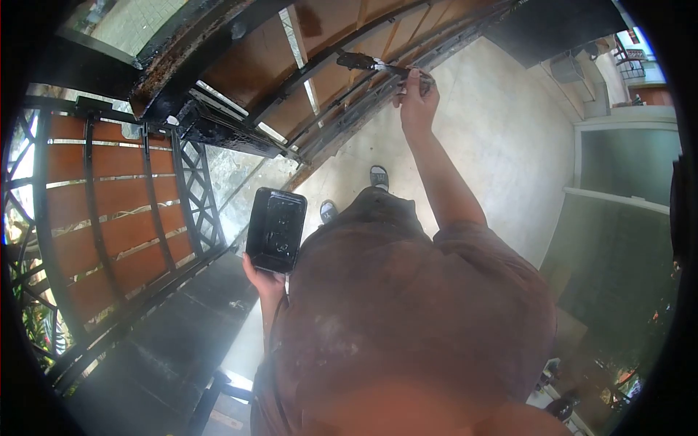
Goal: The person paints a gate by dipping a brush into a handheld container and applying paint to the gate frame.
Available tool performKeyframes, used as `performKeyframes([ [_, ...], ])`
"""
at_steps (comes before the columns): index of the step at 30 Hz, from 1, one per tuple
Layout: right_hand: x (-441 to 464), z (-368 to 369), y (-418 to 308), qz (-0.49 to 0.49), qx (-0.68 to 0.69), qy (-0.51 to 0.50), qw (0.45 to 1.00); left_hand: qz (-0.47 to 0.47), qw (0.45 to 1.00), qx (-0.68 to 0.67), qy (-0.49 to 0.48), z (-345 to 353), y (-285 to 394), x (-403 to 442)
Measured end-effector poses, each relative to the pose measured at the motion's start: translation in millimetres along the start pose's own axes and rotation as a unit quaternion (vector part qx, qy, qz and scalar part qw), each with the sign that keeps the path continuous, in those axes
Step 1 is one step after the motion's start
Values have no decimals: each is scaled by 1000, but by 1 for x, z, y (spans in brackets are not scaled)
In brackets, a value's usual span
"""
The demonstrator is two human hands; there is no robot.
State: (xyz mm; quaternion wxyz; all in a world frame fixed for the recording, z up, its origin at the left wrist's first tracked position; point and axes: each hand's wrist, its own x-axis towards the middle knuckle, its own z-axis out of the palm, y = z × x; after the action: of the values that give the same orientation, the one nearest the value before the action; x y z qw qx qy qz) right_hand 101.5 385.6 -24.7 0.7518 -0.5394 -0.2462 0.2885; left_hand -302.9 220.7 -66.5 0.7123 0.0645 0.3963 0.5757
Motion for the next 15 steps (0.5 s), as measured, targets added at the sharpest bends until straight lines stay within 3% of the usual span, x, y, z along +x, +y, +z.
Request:
performKeyframes([
  [4, -17, -28, -15, 3, 33, 20, 999, -54, 998, 23, 3, -3, -4, 12],
  [10, -62, -61, -48, 99, 104, 5, 990, -108, 992, 28, -64, 29, -27, 41],
  [12, -80, -71, -54, 123, 114, 6, 986, -136, 977, 28, -163, 42, -41, 54],
  [15, -98, -99, -51, 149, 130, -65, 978, -166, 956, 78, -228, 67, -64, 67],
])
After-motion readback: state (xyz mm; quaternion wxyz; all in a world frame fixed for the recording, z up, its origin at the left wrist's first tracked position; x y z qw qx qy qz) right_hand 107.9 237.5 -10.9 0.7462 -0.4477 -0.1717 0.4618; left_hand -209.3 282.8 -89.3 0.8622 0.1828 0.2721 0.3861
